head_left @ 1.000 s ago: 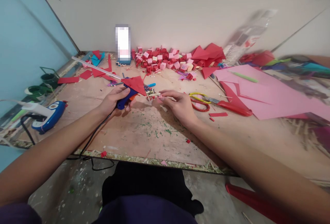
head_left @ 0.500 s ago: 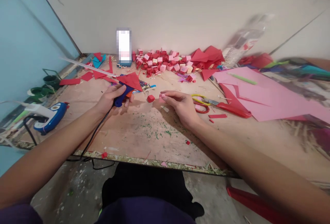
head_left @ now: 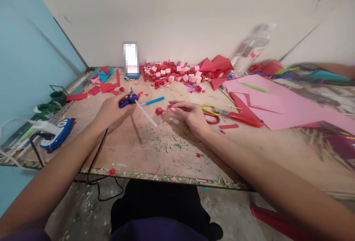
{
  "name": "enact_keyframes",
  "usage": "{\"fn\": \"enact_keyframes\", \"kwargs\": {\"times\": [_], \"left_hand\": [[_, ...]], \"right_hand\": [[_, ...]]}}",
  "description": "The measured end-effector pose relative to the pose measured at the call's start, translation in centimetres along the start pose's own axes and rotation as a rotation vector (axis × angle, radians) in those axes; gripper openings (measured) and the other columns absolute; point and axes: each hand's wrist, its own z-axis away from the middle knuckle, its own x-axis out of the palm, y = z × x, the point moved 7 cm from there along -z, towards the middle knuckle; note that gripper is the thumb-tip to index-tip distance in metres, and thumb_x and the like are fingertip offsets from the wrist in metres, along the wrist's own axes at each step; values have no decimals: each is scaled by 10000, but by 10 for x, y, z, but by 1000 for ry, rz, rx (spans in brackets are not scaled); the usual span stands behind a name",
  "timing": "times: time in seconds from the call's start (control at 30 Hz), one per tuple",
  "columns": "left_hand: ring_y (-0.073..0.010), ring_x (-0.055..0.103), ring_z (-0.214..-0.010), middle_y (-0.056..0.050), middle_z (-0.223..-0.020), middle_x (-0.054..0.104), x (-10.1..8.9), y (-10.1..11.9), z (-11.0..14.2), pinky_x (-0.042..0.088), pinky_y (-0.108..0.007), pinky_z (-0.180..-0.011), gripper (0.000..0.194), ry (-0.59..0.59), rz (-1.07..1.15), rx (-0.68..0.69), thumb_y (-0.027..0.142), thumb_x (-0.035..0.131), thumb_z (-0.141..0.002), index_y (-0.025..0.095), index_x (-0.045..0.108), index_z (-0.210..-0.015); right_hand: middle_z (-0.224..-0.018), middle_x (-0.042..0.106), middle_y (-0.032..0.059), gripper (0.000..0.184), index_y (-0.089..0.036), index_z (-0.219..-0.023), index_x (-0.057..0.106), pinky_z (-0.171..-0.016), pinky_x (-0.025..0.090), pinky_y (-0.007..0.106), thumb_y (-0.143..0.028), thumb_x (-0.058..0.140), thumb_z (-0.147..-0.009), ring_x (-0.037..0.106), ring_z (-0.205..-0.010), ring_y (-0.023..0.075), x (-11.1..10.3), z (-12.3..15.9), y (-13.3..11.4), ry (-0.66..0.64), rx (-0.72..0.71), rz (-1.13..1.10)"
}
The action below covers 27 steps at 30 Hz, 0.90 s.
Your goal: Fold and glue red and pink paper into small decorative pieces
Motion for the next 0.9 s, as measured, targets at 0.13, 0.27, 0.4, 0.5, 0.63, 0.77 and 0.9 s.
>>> {"fn": "enact_keyframes", "kwargs": {"times": [0.13, 0.27, 0.4, 0.5, 0.63, 0.77, 0.9], "left_hand": [[-316, 703, -979, -97, -1096, 763, -10, -9, -4, 519, -382, -851, 569, 55, -44, -18, 453, 789, -788, 247, 670, -1305], [-318, 702, -925, -76, -1010, 747, -18, -7, 1, 506, -364, -774, 761, 53, -64, 18, 405, 847, -741, 225, 515, -1401], [-310, 710, -945, -70, -1022, 737, -19, -10, 14, 513, -362, -780, 888, 7, -150, 56, 441, 854, -748, 241, 393, -1480], [-303, 705, -915, -72, -996, 725, -21, -27, 21, 515, -366, -769, 965, -26, -228, 28, 469, 832, -774, 232, 307, -1548], [-285, 692, -864, -73, -980, 715, -31, -51, 27, 519, -380, -772, 972, -35, -254, -40, 459, 790, -813, 192, 263, -1585], [-267, 670, -873, -114, -1141, 716, -48, -46, 32, 512, -394, -828, 727, 1, -268, -21, 494, 786, -805, 186, 543, -1416], [-215, 632, -795, -69, -1025, 745, -69, -17, 38, 484, -344, -776, 268, 182, -172, 28, 454, 707, -869, 202, 744, -950]], "right_hand": [[-1220, 759, 105, 109, -198, -768, 803, -990, 538, 446, -285, 842, -714, 700, -1125, 291, -3, -1, -5, -1, -25, 12], [-1237, 754, 114, 132, -190, -780, 804, -1014, 530, 462, -313, 820, -735, 706, -1119, 295, -3, -1, -4, -16, -31, 41], [-1202, 764, 114, 106, -196, -765, 812, -1031, 524, 482, -300, 807, -745, 703, -1132, 314, -2, -3, -7, -27, -62, 78], [-1208, 762, 106, 73, -218, -762, 822, -1058, 506, 525, -287, 800, -767, 703, -1128, 336, -1, -3, -9, -36, -70, 108], [-1205, 765, 107, 79, -224, -757, 828, -1100, 476, 550, -276, 783, -794, 691, -1157, 361, 0, -3, -11, -50, -94, 142], [-1195, 769, 109, 80, -222, -764, 831, -1101, 474, 558, -241, 760, -794, 690, -1161, 366, 0, -4, -10, -63, -102, 178], [-1216, 761, 114, 88, -211, -780, 833, -1086, 484, 549, -270, 768, -783, 696, -1154, 351, -1, -5, -6, -62, -67, 167]]}}
